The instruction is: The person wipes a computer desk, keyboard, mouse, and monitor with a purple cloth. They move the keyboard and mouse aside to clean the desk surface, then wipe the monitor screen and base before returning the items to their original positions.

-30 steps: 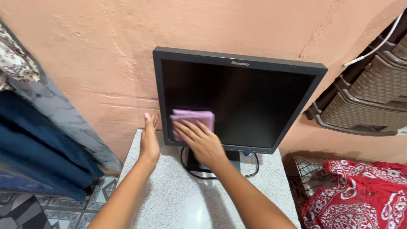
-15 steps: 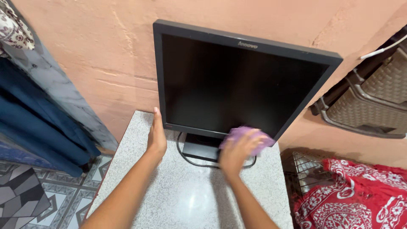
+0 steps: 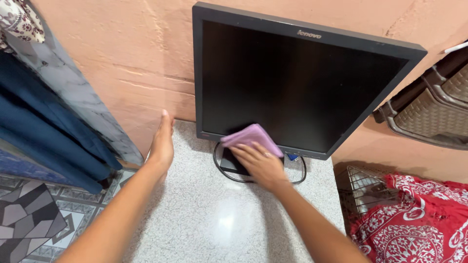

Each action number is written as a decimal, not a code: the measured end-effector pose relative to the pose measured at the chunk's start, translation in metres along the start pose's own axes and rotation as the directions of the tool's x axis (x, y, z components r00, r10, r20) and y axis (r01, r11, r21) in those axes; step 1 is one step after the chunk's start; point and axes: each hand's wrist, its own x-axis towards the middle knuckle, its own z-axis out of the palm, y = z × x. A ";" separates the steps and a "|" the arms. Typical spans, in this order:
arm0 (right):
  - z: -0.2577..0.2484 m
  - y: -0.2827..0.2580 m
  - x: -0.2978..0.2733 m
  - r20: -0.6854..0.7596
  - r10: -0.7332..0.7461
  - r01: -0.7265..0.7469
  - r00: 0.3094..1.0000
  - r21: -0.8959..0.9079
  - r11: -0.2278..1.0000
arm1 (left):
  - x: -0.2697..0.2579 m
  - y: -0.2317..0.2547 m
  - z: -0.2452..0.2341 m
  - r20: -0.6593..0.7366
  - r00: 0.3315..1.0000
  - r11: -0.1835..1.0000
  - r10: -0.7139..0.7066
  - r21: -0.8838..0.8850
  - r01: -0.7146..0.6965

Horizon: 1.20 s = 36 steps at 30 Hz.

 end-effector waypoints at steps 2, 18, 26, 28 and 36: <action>0.023 0.035 -0.036 0.107 0.075 -0.051 0.991 -0.207 0.977 | 0.001 0.001 0.008 0.003 1.000 0.999 -0.026 0.033 0.026; -0.157 0.125 -0.051 -0.822 0.292 -0.093 0.489 0.284 0.954 | 0.044 0.110 0.042 0.160 0.987 0.997 0.012 -0.075 0.000; -0.225 0.107 0.058 -0.864 0.155 -0.079 0.479 0.134 0.988 | 0.048 0.073 0.007 0.113 0.992 0.986 0.049 -0.163 -0.030; -0.208 0.096 0.074 -0.851 0.085 -0.074 0.518 0.054 0.996 | 0.043 0.061 -0.017 0.084 0.996 0.989 0.042 -0.145 -0.030; -0.149 0.029 0.100 -0.178 -0.372 0.278 0.911 -0.401 0.873 | 0.034 0.018 -0.066 -0.056 0.991 0.972 -0.124 -0.209 0.110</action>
